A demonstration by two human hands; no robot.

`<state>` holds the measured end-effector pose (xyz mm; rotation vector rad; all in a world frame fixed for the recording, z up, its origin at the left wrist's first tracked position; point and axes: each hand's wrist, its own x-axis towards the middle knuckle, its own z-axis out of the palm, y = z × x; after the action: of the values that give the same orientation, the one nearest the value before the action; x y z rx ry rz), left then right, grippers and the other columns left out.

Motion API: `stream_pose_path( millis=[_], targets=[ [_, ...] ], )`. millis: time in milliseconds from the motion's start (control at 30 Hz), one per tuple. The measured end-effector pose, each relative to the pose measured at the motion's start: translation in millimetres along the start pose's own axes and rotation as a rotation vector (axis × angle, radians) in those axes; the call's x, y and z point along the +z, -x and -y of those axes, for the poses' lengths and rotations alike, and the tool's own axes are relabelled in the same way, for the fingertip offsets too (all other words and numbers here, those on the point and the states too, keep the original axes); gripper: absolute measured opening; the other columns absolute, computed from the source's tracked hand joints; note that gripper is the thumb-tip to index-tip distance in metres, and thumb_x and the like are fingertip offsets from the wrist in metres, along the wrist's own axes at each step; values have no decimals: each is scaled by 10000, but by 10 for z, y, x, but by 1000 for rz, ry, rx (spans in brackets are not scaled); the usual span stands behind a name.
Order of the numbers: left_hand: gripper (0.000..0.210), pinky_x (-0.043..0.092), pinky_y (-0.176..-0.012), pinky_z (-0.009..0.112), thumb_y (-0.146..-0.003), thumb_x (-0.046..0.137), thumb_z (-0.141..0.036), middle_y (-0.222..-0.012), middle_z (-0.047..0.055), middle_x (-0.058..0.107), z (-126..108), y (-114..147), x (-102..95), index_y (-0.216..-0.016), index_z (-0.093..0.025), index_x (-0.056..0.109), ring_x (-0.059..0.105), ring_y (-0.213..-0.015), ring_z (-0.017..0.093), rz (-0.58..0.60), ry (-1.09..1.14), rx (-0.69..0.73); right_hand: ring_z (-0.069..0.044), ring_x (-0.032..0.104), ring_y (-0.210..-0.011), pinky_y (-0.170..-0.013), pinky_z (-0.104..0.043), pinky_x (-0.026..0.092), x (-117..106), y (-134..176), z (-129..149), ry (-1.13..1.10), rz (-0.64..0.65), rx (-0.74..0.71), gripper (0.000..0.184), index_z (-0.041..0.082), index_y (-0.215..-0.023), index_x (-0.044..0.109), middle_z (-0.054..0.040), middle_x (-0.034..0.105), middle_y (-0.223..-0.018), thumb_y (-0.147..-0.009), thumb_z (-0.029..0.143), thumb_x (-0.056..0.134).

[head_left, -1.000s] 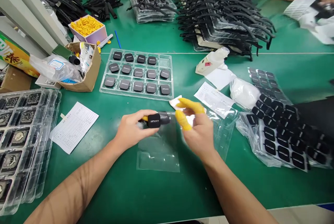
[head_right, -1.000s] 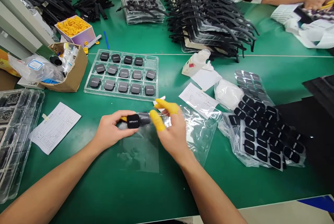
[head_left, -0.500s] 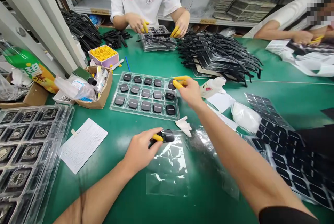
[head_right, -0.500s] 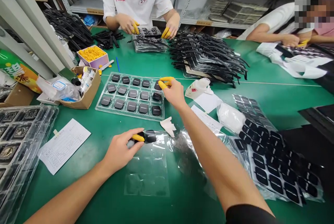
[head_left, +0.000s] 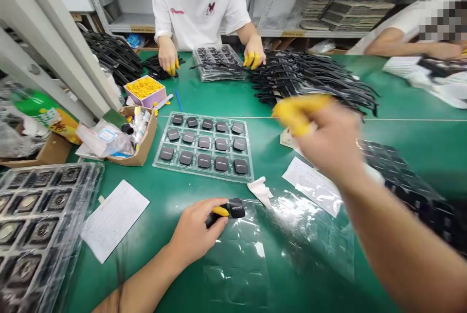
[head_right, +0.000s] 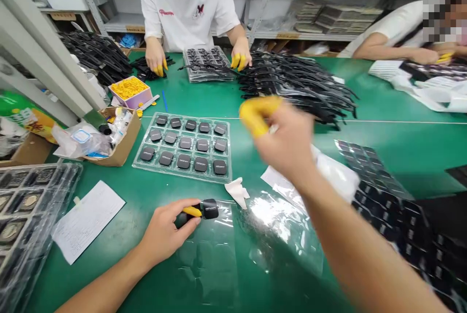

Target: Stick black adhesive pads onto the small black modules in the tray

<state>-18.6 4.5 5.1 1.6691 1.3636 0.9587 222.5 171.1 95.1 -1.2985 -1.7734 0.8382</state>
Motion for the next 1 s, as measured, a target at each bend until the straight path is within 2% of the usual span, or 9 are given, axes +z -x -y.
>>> stream_pose_path(
  millis=[67,200,300,367,700,800,867,933,1000],
  targets=[
    [370,659,-953,426,-833,700,-279,-1138,15,813,5,17,17,-1199,-331,725,783,-1039,291,-4,-12,22,-352,669,-990,-873,-520,480,144,282,-153,303,-54,-19,412,286,-950,747,-112,774,-1007,-779,661,735],
    [354,630,-975,366,-848,707,-219,-1130,-10,817,33,45,60,-1189,-308,745,778,-1037,229,-39,3,5,-325,712,-888,-708,-460,525,150,764,-632,451,4,107,579,277,-1048,744,-104,786,-984,-806,774,572],
    [345,619,-938,340,-840,725,-209,-1111,-4,822,30,61,79,-1176,-280,763,780,-1013,219,-48,10,-13,-329,717,-887,-716,-469,550,130,1018,-969,487,125,-59,537,287,-1083,744,-101,785,-997,-808,723,592],
    [340,610,-928,326,-836,734,-211,-1114,6,823,12,70,80,-1169,-271,770,779,-1010,220,-45,2,-18,-324,717,-904,-765,-481,563,184,1129,-1117,478,89,-150,406,270,-995,741,-102,782,-981,-882,609,549],
    [325,594,-936,362,-827,726,-200,-1098,-14,822,-86,75,39,-1125,-324,761,777,-998,229,-33,-56,-41,-253,677,-769,-683,-416,554,358,1181,-1126,414,-14,-227,349,232,-951,769,-68,748,-847,-988,469,517],
    [358,591,-961,398,-827,726,-198,-1129,-12,815,-40,99,54,-1142,-366,743,769,-1029,244,-46,-59,-5,-235,684,-775,-684,-390,565,185,1146,-873,370,-189,-427,258,228,-971,770,-66,750,-853,-1002,384,567],
    [389,595,-943,422,-822,727,-201,-1128,-3,809,7,113,67,-1159,-394,724,763,-1026,256,-71,-62,31,-219,679,-761,-681,-370,561,20,1119,-680,367,-405,-615,122,236,-1023,756,-60,749,-870,-951,298,680],
    [412,601,-893,444,-814,732,-208,-1086,15,799,50,121,74,-1172,-412,709,754,-981,268,-100,-83,68,-200,669,-721,-679,-355,551,-128,1091,-528,394,-644,-762,183,253,-1036,744,-45,755,-863,-865,206,786],
    [436,599,-848,467,-802,744,-225,-1017,40,775,79,128,74,-1192,-417,701,733,-911,278,-132,-127,94,-200,670,-701,-674,-353,545,-251,1060,-449,398,-747,-751,136,263,-975,746,-38,759,-822,-853,221,790]
  ],
)
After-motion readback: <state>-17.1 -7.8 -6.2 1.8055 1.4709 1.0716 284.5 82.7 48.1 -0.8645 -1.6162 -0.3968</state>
